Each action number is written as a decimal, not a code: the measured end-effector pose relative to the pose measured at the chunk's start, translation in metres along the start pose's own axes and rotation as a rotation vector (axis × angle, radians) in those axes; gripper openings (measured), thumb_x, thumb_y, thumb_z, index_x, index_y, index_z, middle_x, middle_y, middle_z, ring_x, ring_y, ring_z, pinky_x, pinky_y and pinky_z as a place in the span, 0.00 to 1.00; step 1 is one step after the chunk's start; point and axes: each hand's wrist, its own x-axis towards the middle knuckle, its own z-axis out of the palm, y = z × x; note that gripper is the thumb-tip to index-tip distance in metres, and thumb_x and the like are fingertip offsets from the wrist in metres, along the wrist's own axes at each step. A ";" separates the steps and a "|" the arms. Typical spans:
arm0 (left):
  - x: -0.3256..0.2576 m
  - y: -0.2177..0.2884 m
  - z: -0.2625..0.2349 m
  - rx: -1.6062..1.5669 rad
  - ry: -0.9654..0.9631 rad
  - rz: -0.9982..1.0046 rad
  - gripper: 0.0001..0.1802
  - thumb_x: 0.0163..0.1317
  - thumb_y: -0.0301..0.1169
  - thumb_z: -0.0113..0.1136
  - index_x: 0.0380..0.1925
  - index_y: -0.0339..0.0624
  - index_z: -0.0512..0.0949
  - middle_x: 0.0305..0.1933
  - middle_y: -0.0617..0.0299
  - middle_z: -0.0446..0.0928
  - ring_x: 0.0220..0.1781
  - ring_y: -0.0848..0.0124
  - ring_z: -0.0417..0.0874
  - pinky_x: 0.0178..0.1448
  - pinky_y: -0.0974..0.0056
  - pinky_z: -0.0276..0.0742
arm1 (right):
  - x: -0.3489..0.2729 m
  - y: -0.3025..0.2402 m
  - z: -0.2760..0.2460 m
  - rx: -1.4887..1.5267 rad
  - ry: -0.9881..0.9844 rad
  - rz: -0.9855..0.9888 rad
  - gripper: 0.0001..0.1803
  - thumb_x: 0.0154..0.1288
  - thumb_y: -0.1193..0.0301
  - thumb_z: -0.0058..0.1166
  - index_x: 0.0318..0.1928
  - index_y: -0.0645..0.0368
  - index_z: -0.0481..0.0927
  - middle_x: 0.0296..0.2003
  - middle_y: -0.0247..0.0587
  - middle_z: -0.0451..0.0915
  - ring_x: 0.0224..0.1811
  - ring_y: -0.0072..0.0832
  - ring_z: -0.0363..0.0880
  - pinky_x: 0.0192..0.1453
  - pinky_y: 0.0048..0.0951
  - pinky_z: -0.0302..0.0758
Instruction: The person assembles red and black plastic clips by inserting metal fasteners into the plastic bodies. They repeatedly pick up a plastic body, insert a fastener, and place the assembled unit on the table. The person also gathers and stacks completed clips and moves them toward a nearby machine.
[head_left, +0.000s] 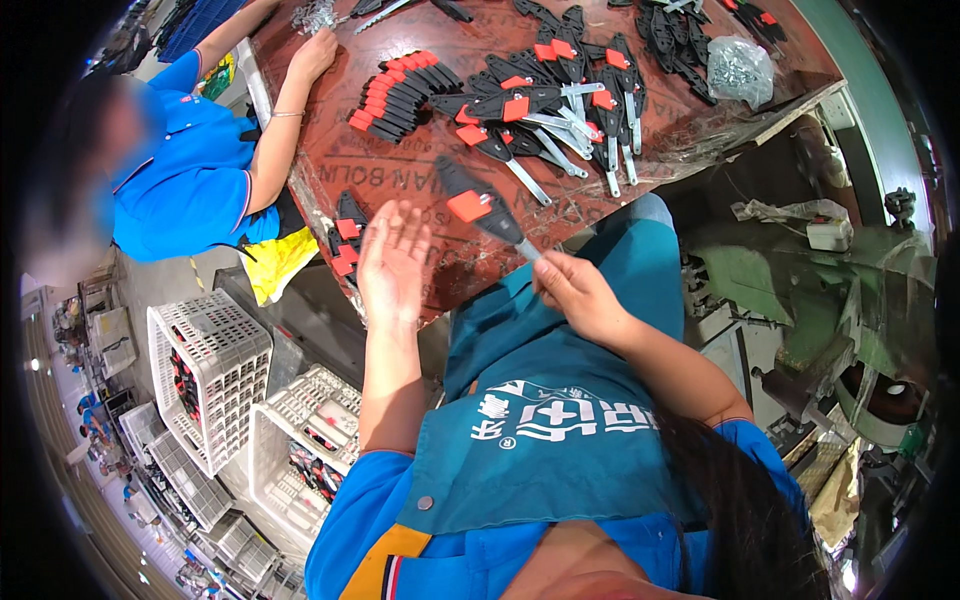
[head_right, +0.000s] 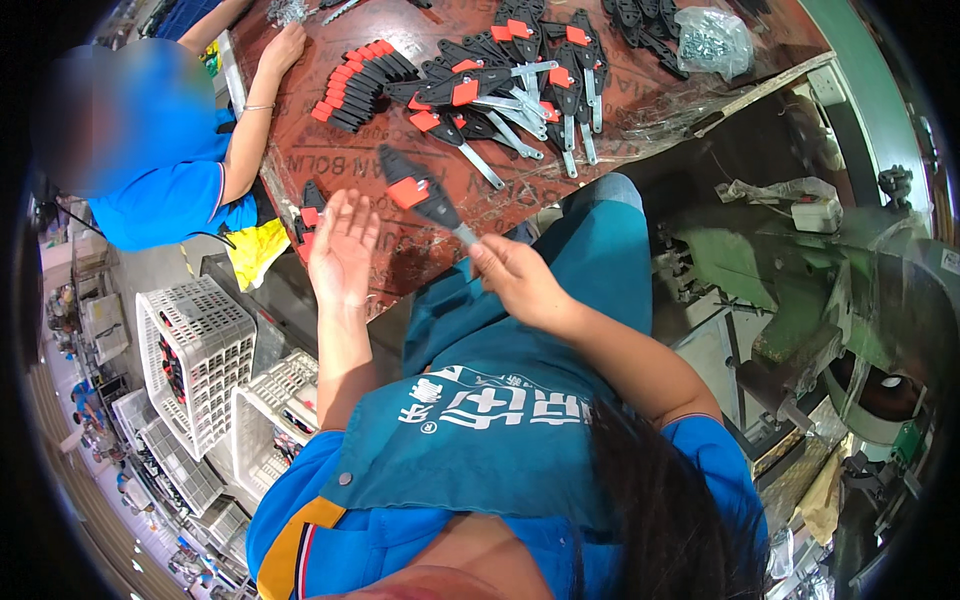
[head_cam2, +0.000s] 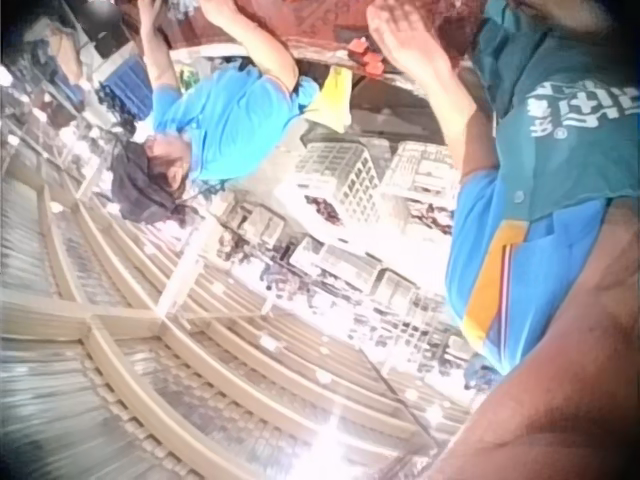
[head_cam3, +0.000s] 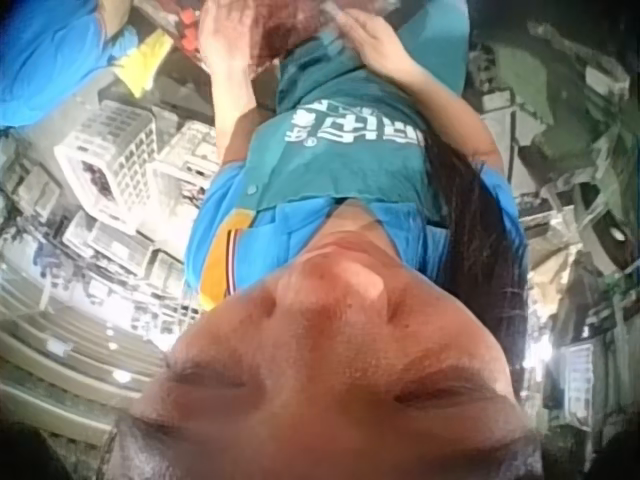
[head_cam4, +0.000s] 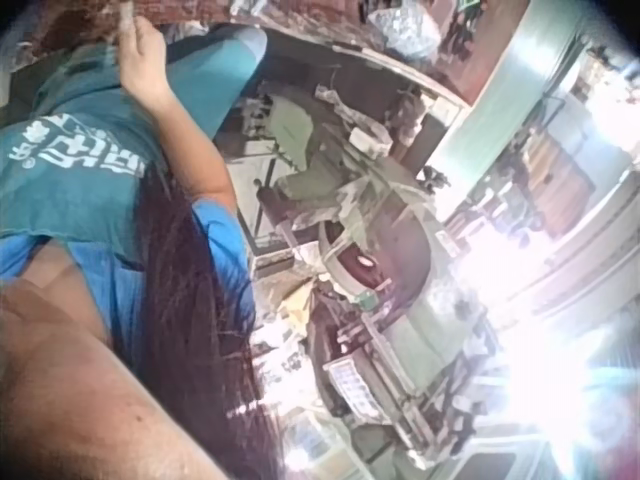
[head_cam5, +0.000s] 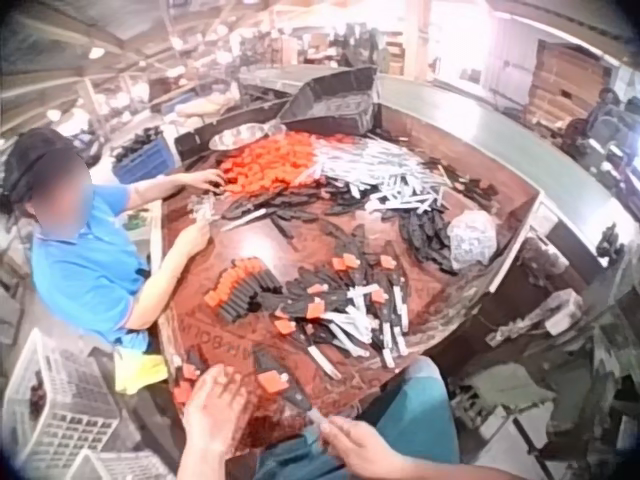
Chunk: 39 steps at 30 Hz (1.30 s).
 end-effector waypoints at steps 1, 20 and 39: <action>0.006 0.002 -0.004 0.094 0.065 0.096 0.19 0.73 0.34 0.52 0.59 0.37 0.71 0.60 0.56 0.74 0.60 0.63 0.77 0.66 0.56 0.71 | 0.007 0.003 -0.005 -0.035 0.051 -0.004 0.21 0.80 0.57 0.41 0.32 0.58 0.73 0.21 0.26 0.64 0.24 0.15 0.61 0.28 0.23 0.62; 0.079 0.073 -0.101 1.877 0.222 0.255 0.44 0.60 0.57 0.63 0.61 0.28 0.69 0.59 0.34 0.74 0.63 0.40 0.73 0.65 0.47 0.69 | 0.024 0.011 -0.081 -0.892 0.559 -0.332 0.24 0.62 0.73 0.62 0.57 0.63 0.69 0.58 0.54 0.66 0.46 0.45 0.80 0.44 0.40 0.81; 0.039 -0.006 -0.117 1.374 0.449 0.593 0.34 0.69 0.36 0.59 0.67 0.25 0.62 0.67 0.38 0.67 0.68 0.50 0.69 0.74 0.54 0.60 | 0.253 -0.089 -0.294 -1.512 1.099 -0.436 0.21 0.62 0.64 0.55 0.49 0.66 0.72 0.54 0.56 0.72 0.58 0.54 0.71 0.57 0.50 0.74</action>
